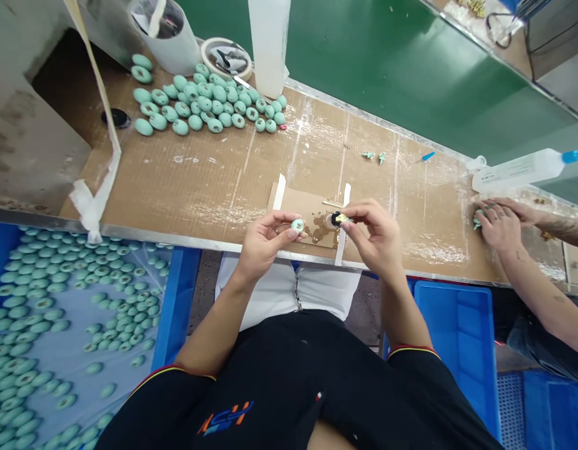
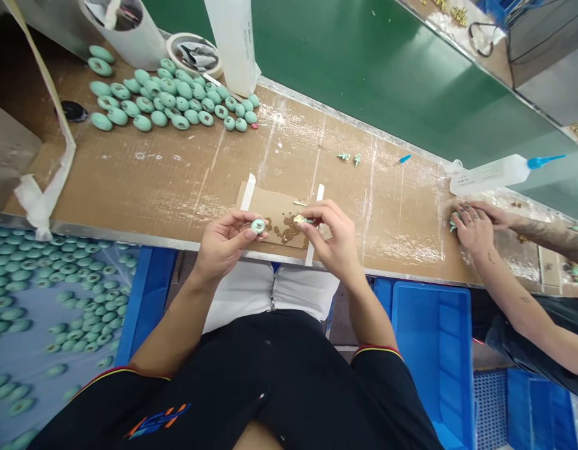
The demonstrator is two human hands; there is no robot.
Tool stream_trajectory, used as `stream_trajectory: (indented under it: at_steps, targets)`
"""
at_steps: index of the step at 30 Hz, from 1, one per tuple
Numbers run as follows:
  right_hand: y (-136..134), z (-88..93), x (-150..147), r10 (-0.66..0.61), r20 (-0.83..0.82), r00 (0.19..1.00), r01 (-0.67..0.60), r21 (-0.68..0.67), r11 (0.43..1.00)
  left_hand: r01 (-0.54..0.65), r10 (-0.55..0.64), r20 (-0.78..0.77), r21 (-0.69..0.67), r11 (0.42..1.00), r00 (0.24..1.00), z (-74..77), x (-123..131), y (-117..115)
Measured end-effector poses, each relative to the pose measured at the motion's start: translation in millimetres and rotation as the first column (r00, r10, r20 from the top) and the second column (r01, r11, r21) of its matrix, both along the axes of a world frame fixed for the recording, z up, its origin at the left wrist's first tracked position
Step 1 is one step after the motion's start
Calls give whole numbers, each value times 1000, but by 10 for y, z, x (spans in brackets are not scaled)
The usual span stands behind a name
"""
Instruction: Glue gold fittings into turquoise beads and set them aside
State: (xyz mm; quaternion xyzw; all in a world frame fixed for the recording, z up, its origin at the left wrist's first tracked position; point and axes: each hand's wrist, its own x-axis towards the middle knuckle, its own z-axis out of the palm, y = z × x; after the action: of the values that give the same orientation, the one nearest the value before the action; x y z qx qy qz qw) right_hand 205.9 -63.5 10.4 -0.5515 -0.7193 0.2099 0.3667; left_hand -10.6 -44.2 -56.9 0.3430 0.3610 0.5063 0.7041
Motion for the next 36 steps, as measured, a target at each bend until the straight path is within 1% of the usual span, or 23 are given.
stream_trajectory:
  at_steps: [5,8,10,13,16,20,22,24,28,30,33,36]
  targets:
    - [-165,-122,-322,2,-250,968,-14,-49,999,-10,10,-2,38,999,1000,62,118,-56]
    - [-194,-191,-399,-17,-341,940,-13,-86,996,-31,32,-11,55,998,999,95,168,-101]
    - [-203,-216,-405,-9,-380,925,-22,-78,997,-36,37,-18,67,997,999,113,191,-122]
    - [-215,-227,-380,6,-390,921,-33,-64,997,-31,34,-34,78,996,999,133,212,-133]
    - [-215,-220,-337,-3,-340,941,-24,-74,997,-20,26,-57,103,994,998,141,217,-131]
    - [-193,-201,-285,37,-307,951,-63,-74,995,-34,55,-99,205,978,994,131,196,-126]
    - [-188,-204,-279,37,-330,943,-70,-86,994,-40,72,-113,267,963,991,124,177,-119]
    - [-197,-223,-289,3,-382,924,-51,-116,992,-35,77,-119,317,948,990,119,159,-111]
    - [-263,-288,-326,-71,-527,847,-10,-150,989,-4,54,-119,389,921,991,121,132,-109]
    - [-307,-305,-336,-89,-557,825,11,-142,990,11,44,-125,407,913,991,132,125,-125]
    - [-366,-285,-327,-83,-542,836,23,-116,993,36,29,-147,420,907,989,170,122,-158]
    - [-401,-217,-290,-51,-501,864,14,-77,997,81,3,-187,438,895,982,233,124,-182]
